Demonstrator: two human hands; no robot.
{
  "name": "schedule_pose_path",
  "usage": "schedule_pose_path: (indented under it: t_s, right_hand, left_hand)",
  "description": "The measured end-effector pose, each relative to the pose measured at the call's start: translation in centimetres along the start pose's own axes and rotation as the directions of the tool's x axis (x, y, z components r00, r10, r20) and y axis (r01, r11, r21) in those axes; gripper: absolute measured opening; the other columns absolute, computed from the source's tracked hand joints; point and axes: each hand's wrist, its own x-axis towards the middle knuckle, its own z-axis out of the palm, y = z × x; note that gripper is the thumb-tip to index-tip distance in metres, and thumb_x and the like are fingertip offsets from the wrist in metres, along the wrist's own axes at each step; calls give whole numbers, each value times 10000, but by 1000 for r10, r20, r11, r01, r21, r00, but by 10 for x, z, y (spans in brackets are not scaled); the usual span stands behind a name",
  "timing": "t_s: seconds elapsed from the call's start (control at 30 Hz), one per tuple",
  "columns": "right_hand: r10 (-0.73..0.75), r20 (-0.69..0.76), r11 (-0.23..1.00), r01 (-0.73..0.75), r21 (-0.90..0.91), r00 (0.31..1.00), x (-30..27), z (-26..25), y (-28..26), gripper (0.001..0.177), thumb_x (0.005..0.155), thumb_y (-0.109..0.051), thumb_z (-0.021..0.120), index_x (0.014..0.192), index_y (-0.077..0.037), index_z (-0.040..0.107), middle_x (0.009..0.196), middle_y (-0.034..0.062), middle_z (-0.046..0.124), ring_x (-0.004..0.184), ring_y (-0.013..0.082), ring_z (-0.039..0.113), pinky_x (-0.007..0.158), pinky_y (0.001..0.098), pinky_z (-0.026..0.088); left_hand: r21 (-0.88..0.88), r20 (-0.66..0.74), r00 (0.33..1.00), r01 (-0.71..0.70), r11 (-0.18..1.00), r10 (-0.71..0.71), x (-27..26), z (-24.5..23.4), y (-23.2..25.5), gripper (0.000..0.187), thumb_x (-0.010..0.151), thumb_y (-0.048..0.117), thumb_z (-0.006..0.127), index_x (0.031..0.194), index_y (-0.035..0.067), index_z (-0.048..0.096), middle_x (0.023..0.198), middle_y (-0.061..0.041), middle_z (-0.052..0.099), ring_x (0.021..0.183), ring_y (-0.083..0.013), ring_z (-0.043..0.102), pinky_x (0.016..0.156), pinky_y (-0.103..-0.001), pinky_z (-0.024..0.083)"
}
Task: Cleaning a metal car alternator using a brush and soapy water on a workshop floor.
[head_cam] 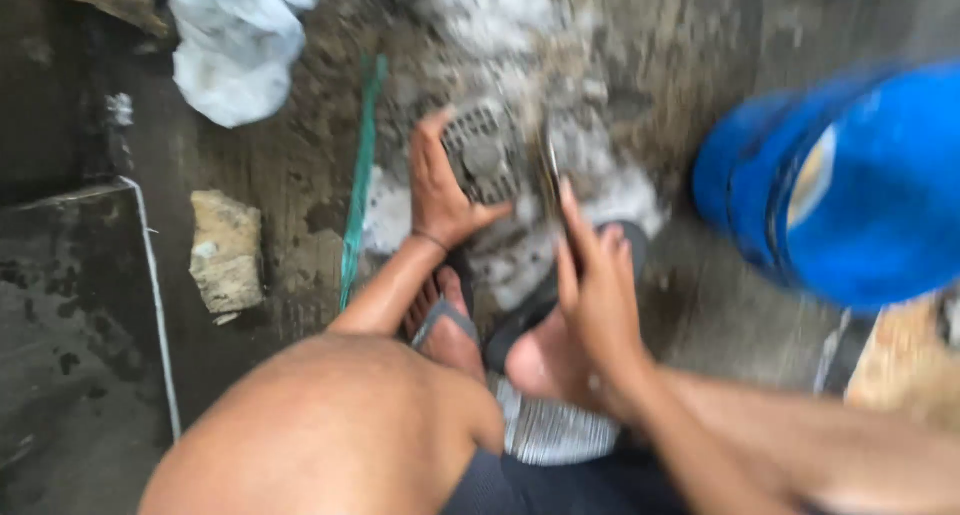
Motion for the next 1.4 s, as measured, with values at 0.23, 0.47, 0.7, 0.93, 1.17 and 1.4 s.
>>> schedule_pose_path:
  t_s: [0.23,0.47,0.7,0.93,1.17,1.4]
  right_hand:
    - [-192,-112,979,199,53,975,55,9,-28,587,1009,-137,576,1567,-258,439,909,267,740,846,519,673,652,593,481]
    - [-247,-24,969,247,-3,969,26,0,-12,621,984,-97,594,1580,-231,482,642,313,666,655,537,658,575,521,504]
    - [23,7,1000,-23,0,1000,-4,9,-1,598,983,-252,627,1549,-356,465,1257,332,638,1054,622,581,919,640,492]
    - [-22,-119,987,41,154,993,36,12,-9,558,999,-173,611,1535,-283,500,817,226,731,830,524,679,702,612,511]
    - [16,-36,989,-11,146,999,45,3,11,511,968,-176,631,1473,-227,572,1153,315,698,996,572,651,878,635,512]
    - [-142,-353,959,217,185,925,84,-51,36,522,979,-47,645,1485,-95,528,1394,253,595,1218,478,571,1023,547,452]
  left_hand:
    - [32,-44,997,-61,998,63,2,3,-19,1277,374,327,1058,1431,-3,422,1302,-212,511,1276,-453,533,1162,-544,384]
    - [47,-49,996,-71,996,74,-2,5,-18,1282,334,231,1058,1424,-20,432,1296,-236,510,1273,-475,522,1164,-546,390]
    - [22,-58,996,-70,997,71,4,5,-16,1288,327,184,1042,1433,-25,415,1303,-242,505,1272,-481,513,1154,-554,385]
    - [26,-55,995,-87,996,88,8,10,-15,1260,366,227,1048,1423,-28,413,1294,-231,501,1270,-471,518,1161,-545,383]
    - [-18,-8,998,-70,997,69,8,6,-8,1207,404,195,1033,1421,-25,421,1297,-238,506,1278,-473,504,1157,-568,381]
    - [-71,74,996,54,996,-48,13,-18,23,1225,475,194,1013,1489,-6,356,1407,-270,471,1357,-494,458,1190,-592,341]
